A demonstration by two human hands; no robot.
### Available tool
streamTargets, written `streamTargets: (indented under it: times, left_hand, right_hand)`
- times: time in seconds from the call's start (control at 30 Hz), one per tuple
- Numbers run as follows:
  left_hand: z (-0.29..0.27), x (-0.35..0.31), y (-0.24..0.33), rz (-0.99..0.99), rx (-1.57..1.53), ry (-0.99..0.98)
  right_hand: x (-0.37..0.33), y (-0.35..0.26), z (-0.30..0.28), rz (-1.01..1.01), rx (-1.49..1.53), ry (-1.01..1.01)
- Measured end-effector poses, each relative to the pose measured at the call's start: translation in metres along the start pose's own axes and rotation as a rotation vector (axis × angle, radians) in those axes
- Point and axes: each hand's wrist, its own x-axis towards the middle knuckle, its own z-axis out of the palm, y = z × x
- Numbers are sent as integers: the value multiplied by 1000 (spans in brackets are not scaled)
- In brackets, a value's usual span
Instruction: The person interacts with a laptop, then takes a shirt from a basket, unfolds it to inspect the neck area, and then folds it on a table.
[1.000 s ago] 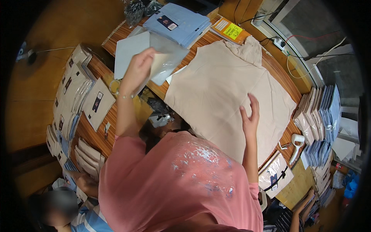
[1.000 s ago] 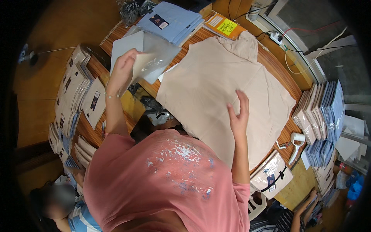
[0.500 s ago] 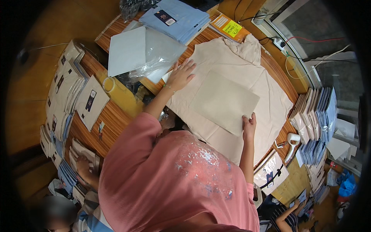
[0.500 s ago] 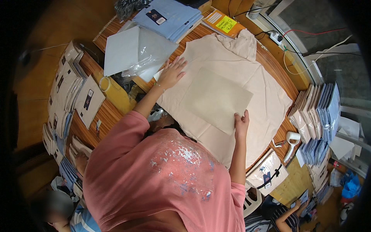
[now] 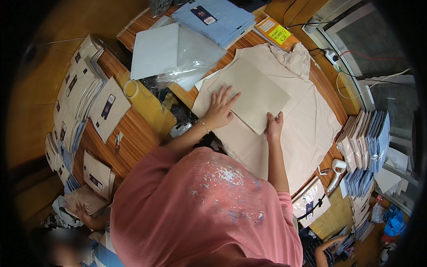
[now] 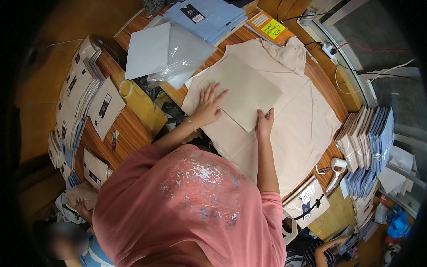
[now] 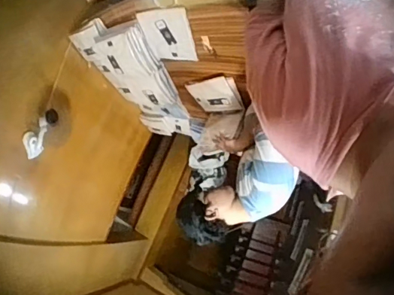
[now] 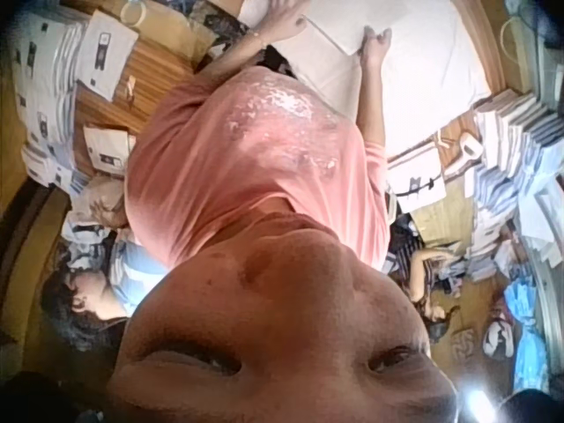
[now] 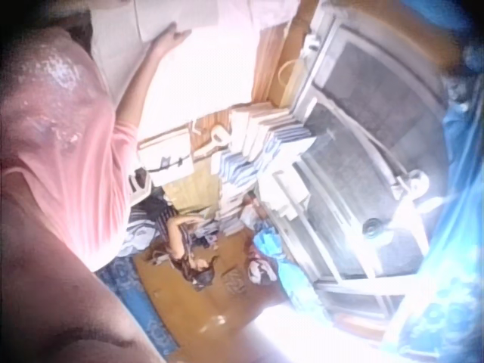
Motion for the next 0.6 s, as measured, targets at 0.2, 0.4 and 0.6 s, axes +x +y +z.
streamTargets:
  times: [0.2, 0.4, 0.6]
  left_hand:
    - [20, -6, -5, 13, 49, -20]
    - [23, -7, -7, 57, 59, -7]
    - [25, -8, -7, 52, 36, 18]
  right_hand:
    - [-6, -6, 1, 18, -161, 28]
    - [-19, -18, -1, -155, -368, 57]
    - [-10, -20, -9, -81, -547, -29]
